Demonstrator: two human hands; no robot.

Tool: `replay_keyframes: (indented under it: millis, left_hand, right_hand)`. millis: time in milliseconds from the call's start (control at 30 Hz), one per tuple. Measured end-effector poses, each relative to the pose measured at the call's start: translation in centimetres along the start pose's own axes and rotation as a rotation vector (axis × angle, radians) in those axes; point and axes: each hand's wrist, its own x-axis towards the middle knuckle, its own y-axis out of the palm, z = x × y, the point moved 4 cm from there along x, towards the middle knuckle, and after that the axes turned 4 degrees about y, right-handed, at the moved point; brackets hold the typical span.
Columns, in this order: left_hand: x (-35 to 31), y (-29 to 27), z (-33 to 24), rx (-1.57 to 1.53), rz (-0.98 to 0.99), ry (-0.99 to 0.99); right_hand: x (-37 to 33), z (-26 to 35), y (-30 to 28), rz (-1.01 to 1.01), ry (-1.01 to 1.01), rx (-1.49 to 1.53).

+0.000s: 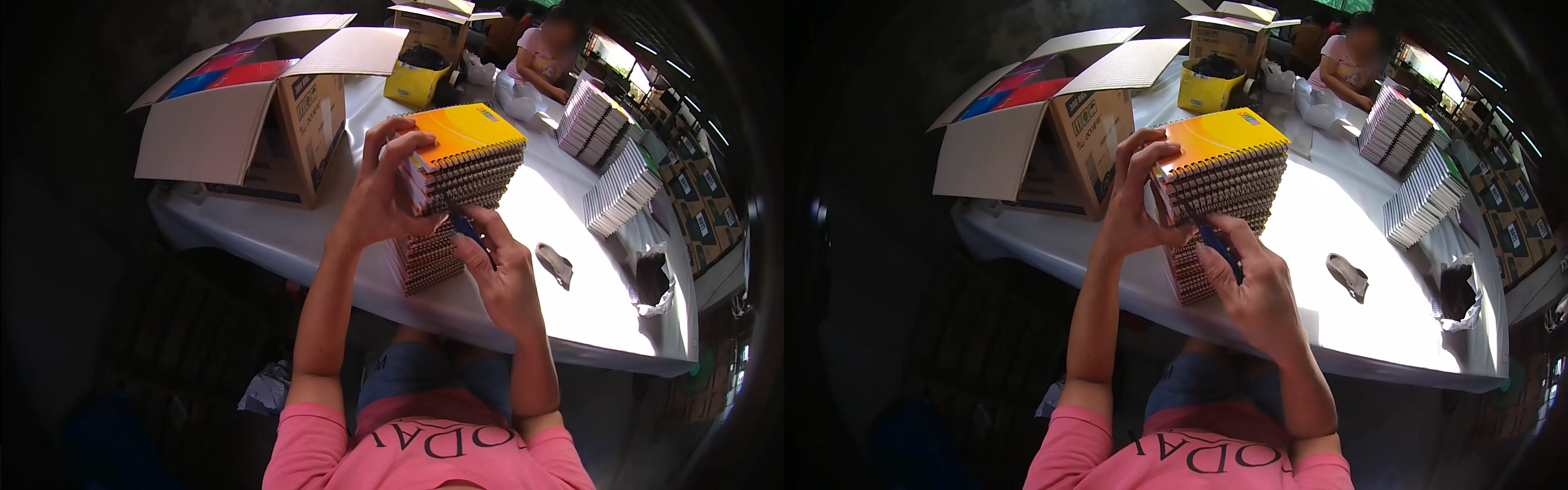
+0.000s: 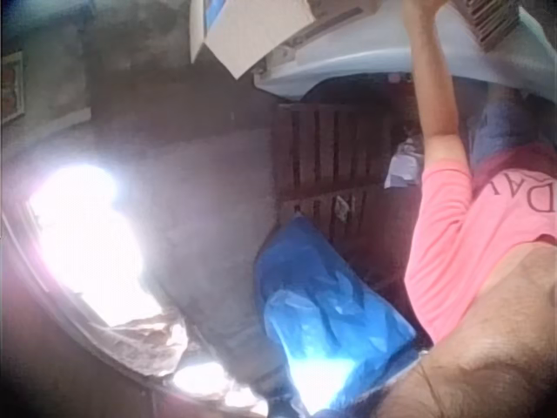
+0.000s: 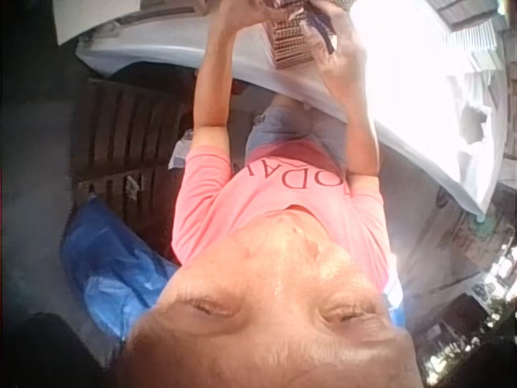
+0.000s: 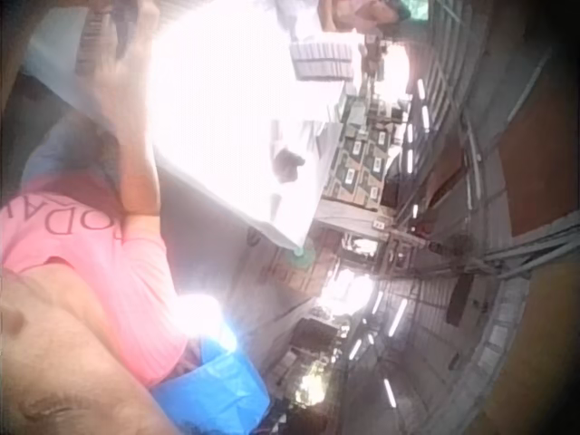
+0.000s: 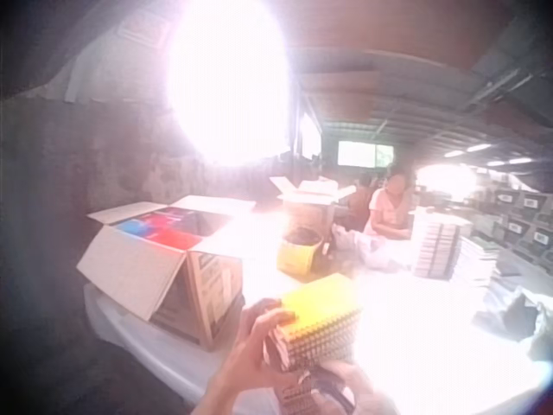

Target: The person trims the excess wire from the spiral binding of a stack of notebooks using pliers, handling the stack by hand to align the wires.

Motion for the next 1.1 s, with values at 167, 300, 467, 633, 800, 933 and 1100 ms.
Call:
replay_keyframes:
  millis: [167, 300, 467, 633, 800, 933, 1100]
  left_hand:
    - [0.2, -0.2, 0.1, 0.007, 0.005, -0.001]
    - [0.1, -0.1, 0.1, -0.007, 0.003, -0.017]
    - [0.0, 0.3, 0.5, -0.035, -0.011, -0.021]
    - [-0.3, 0.5, 0.9, -0.086, -0.054, -0.026]
    - [0.0, 0.3, 0.9, -0.077, -0.030, -0.015]
    - [-0.1, 0.2, 0.7, -0.041, -0.005, -0.012]
    - [-0.2, 0.3, 1.1, -0.031, -0.003, -0.010]
  right_hand:
    - [-1.2, 1.0, 0.1, -0.346, -0.333, -0.675]
    - [-0.7, 0.8, 0.7, -0.351, -0.356, -0.685]
    - [-0.4, -0.3, 0.9, -0.080, -0.066, -0.243]
    - [-0.1, -1.5, 0.5, 0.265, 0.361, 0.540]
    - [-1.3, -0.8, 0.4, -0.335, -0.328, -0.612]
    - [-1.0, -0.7, 0.9, -0.347, -0.372, -0.685]
    - [-0.8, -1.1, 1.1, -0.279, -0.360, -0.603]
